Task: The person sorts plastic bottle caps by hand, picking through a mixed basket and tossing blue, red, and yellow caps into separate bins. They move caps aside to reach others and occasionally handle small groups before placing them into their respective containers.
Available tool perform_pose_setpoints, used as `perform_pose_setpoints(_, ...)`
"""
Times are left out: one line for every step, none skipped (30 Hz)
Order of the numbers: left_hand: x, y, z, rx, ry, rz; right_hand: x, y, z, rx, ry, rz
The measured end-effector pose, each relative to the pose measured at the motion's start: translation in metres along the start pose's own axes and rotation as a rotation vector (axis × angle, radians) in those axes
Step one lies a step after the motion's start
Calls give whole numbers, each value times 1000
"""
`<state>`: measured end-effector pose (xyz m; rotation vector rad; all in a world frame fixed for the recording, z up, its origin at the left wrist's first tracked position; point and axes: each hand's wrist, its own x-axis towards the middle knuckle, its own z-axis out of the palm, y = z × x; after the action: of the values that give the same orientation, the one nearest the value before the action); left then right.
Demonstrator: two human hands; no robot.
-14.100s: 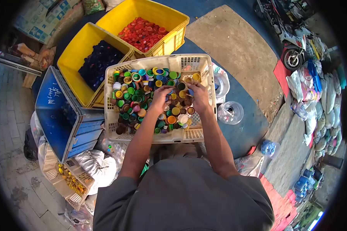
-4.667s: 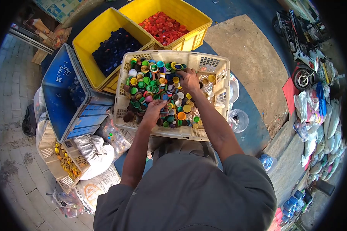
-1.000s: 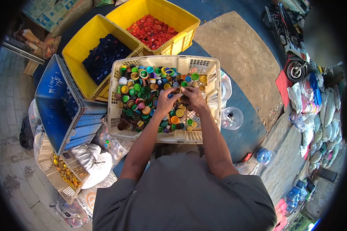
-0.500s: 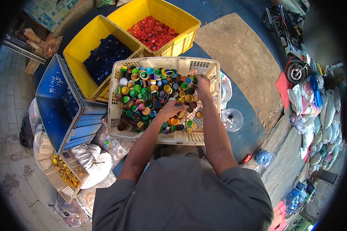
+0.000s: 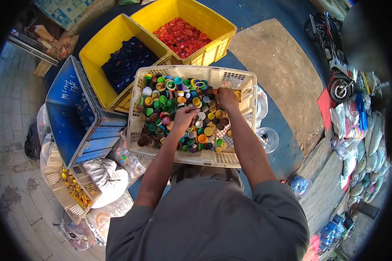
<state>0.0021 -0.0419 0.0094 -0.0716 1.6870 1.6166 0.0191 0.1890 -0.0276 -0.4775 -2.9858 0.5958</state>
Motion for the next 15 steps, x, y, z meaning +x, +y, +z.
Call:
perform_pose_setpoints(4, 2, 4, 83, 11, 55, -3, -1, -1, 6, -2, -1)
perform_pose_setpoints(9, 4, 10, 270, 75, 220, -8, -2, -1, -18, -5, 57)
perform_pose_setpoints(16, 5, 17, 453, 142, 385, -13, -6, 2, -40, -10, 112)
perform_pose_setpoints(22, 5, 24, 636, 209, 552, -16, -5, 6, -61, -15, 168)
perform_pose_setpoints(28, 6, 30, 707, 232, 585, -13, 10, 25, 4, -8, 217)
perform_pose_setpoints(33, 9, 35, 833, 242, 603, -16, 6, 19, 42, 1, 276)
perform_pose_setpoints(37, 13, 41, 957, 252, 620, -22, -8, 1, 79, 10, 335)
perform_pose_setpoints(40, 16, 45, 1080, 262, 636, -26, -14, -10, 115, 18, 394)
perform_pose_setpoints(45, 17, 48, 1166, 239, 615, -26, -12, -10, 200, 52, 418)
perform_pose_setpoints(49, 18, 50, 1215, 221, 583, -29, -8, -10, 346, 78, 455)
perform_pose_setpoints(53, 18, 53, 1264, 203, 552, -33, -7, -8, 494, 106, 491)
perform_pose_setpoints(55, 19, 56, 1314, 185, 519, -37, -9, -11, 643, 134, 524)
perform_pose_setpoints(57, 18, 58, 1362, 161, 537, -38, -10, -15, 854, 89, 624)
perform_pose_setpoints(59, 17, 62, 1381, 160, 514, -42, -12, -18, 1049, 95, 667)
perform_pose_setpoints(60, 17, 66, 1399, 161, 492, -46, -15, -22, 1244, 101, 704)
